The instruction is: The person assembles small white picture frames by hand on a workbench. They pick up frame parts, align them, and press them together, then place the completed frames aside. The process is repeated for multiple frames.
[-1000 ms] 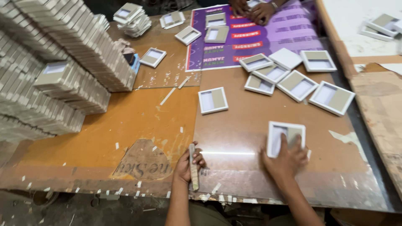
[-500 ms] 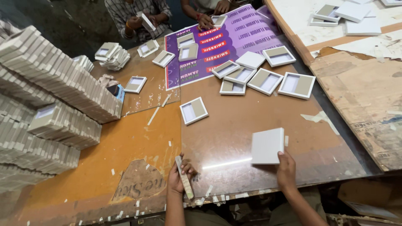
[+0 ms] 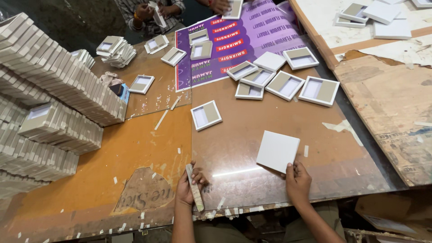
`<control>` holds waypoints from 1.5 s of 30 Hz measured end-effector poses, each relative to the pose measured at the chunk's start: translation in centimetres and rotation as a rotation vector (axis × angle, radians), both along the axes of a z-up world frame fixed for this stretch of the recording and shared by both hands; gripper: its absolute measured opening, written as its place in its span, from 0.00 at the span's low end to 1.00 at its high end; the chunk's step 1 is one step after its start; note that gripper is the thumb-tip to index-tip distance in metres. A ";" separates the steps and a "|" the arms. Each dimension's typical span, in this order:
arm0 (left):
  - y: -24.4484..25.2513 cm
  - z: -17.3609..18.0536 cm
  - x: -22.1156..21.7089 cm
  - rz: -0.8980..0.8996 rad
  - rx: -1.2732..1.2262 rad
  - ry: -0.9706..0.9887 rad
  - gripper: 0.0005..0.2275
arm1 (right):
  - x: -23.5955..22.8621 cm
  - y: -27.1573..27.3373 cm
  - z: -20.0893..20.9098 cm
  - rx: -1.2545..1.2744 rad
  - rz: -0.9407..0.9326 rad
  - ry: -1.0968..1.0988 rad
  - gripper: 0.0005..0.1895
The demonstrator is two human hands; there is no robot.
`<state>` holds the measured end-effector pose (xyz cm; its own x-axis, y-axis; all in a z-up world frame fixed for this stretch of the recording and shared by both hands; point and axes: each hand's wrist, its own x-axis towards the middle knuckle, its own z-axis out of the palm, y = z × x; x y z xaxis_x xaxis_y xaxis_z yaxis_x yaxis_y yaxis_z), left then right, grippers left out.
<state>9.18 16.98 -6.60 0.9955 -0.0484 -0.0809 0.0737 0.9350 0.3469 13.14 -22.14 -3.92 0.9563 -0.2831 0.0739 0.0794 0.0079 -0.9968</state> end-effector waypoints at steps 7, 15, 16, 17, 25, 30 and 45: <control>-0.4 0.0 -0.2 0.000 0.018 -0.005 0.15 | 0.0 -0.1 0.2 -0.093 -0.023 0.024 0.18; -0.2 -0.3 -0.1 -0.001 -0.002 0.033 0.14 | -0.2 0.0 0.7 -0.098 -0.010 0.024 0.18; -0.1 -0.3 -0.1 -0.005 -0.011 0.025 0.14 | -0.2 0.0 0.8 -0.090 -0.005 0.026 0.18; -0.2 -0.4 -0.1 -0.009 -0.021 0.017 0.14 | -0.3 0.0 0.8 -0.098 -0.007 0.030 0.18; -0.1 -0.2 -0.1 0.000 0.011 0.030 0.14 | -0.5 0.1 1.1 -0.138 -0.016 0.009 0.17; -0.4 0.1 -0.2 -0.013 0.025 -0.021 0.14 | -0.6 0.1 1.1 -0.128 -0.027 -0.001 0.17; -0.7 0.1 -0.5 0.050 0.096 -0.019 0.14 | -1.0 0.2 1.4 -0.172 -0.021 -0.030 0.17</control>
<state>8.65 16.25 -6.50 0.9979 0.0082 -0.0639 0.0206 0.8996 0.4361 12.17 -21.98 -2.47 0.9468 -0.2841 0.1512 0.1073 -0.1643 -0.9806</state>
